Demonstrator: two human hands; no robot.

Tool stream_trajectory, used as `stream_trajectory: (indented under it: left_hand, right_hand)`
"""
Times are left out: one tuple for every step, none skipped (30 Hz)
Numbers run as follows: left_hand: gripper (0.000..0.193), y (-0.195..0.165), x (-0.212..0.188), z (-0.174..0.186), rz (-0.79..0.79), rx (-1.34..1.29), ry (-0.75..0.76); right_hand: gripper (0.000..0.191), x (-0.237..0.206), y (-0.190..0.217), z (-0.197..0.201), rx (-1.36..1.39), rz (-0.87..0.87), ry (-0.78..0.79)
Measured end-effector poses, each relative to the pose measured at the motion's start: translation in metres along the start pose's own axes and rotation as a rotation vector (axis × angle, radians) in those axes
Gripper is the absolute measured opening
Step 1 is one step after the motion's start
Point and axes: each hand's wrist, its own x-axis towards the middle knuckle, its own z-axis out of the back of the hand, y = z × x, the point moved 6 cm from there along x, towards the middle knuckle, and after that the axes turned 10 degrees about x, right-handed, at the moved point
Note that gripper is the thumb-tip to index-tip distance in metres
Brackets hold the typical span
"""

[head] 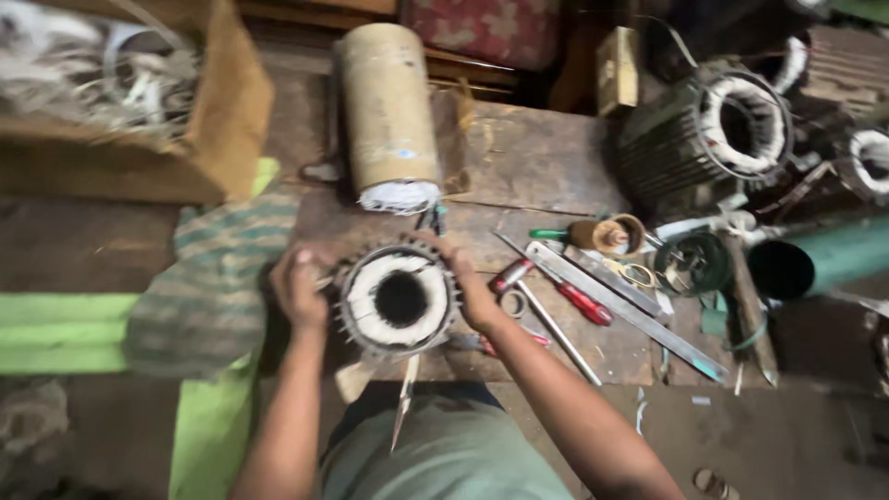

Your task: The person sits on the floor and uses a knife to scrape the surface of a motor stator. They then use pliers to adjust wires and handle a roll of white tape, cutting a piece with the knife.

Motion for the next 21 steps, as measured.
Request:
stream_trajectory:
  left_hand:
    - [0.038,0.007,-0.003,0.002,0.083,0.112,-0.072]
    - [0.036,0.010,-0.007,0.001,0.133,-0.039,-0.086]
    - [0.034,0.011,-0.014,-0.001,0.190,-0.185,-0.106]
    - [0.036,0.004,-0.021,-0.002,0.186,-0.114,-0.113]
    - [0.038,-0.006,-0.028,-0.004,0.175,-0.044,-0.120]
    - [0.039,-0.019,-0.034,-0.007,0.171,0.030,-0.126]
    - [0.036,-0.033,-0.042,-0.014,0.151,0.011,-0.122]
    - [0.033,-0.050,-0.049,-0.024,0.129,-0.007,-0.121]
    - [0.031,-0.067,-0.051,-0.038,0.098,-0.030,-0.123]
    - [0.025,-0.085,-0.050,-0.053,0.054,0.014,-0.105]
    - [0.024,-0.105,-0.049,-0.070,0.004,0.054,-0.087]
    - [0.028,-0.123,-0.042,-0.087,-0.045,0.093,-0.062]
    - [0.024,-0.140,-0.033,-0.104,-0.083,0.184,0.014]
    - [0.024,-0.159,-0.029,-0.115,-0.110,0.278,0.083]
    - [0.029,-0.176,-0.026,-0.127,-0.130,0.377,0.155]
    - [0.029,-0.189,-0.020,-0.139,-0.129,0.358,0.174]
    - [0.028,-0.200,-0.016,-0.151,-0.126,0.337,0.192]
    - [0.028,-0.208,-0.011,-0.162,-0.125,0.315,0.205]
    - [0.028,-0.215,-0.003,-0.174,-0.142,0.283,0.234]
    - [0.028,-0.221,0.007,-0.186,-0.166,0.250,0.256]
    - [0.028,-0.224,0.021,-0.199,-0.196,0.218,0.274]
  right_hand:
    - [0.090,0.003,0.000,0.000,0.013,0.013,0.057]
    - [0.089,0.004,-0.002,0.003,0.106,-0.025,0.055]
    - [0.088,0.004,-0.006,0.005,0.203,-0.068,0.056]
    - [0.087,0.001,-0.008,0.007,0.300,-0.108,0.061]
    - [0.085,-0.002,-0.008,0.010,0.344,-0.084,0.073]
    - [0.084,-0.008,-0.007,0.013,0.393,-0.067,0.081]
    - [0.083,-0.015,-0.007,0.016,0.445,-0.057,0.088]
    - [0.079,-0.024,-0.009,0.021,0.544,-0.094,0.040]
    - [0.075,-0.032,-0.010,0.027,0.636,-0.125,-0.001]
    - [0.071,-0.040,-0.009,0.033,0.724,-0.146,-0.035]
    - [0.069,-0.047,-0.006,0.040,0.722,-0.119,-0.080]
    - [0.067,-0.055,-0.001,0.048,0.724,-0.089,-0.132]
    - [0.065,-0.061,0.004,0.057,0.726,-0.066,-0.190]
    - [0.064,-0.066,0.013,0.065,0.763,-0.027,-0.181]
    - [0.063,-0.073,0.022,0.071,0.806,0.006,-0.174]
    - [0.062,-0.079,0.031,0.077,0.853,0.042,-0.171]
    - [0.064,-0.084,0.044,0.086,0.783,0.091,-0.173]
    - [0.065,-0.089,0.058,0.096,0.708,0.138,-0.172]
    - [0.066,-0.091,0.073,0.106,0.626,0.188,-0.165]
    - [0.066,-0.093,0.090,0.117,0.542,0.272,-0.202]
    - [0.065,-0.094,0.107,0.124,0.456,0.360,-0.234]
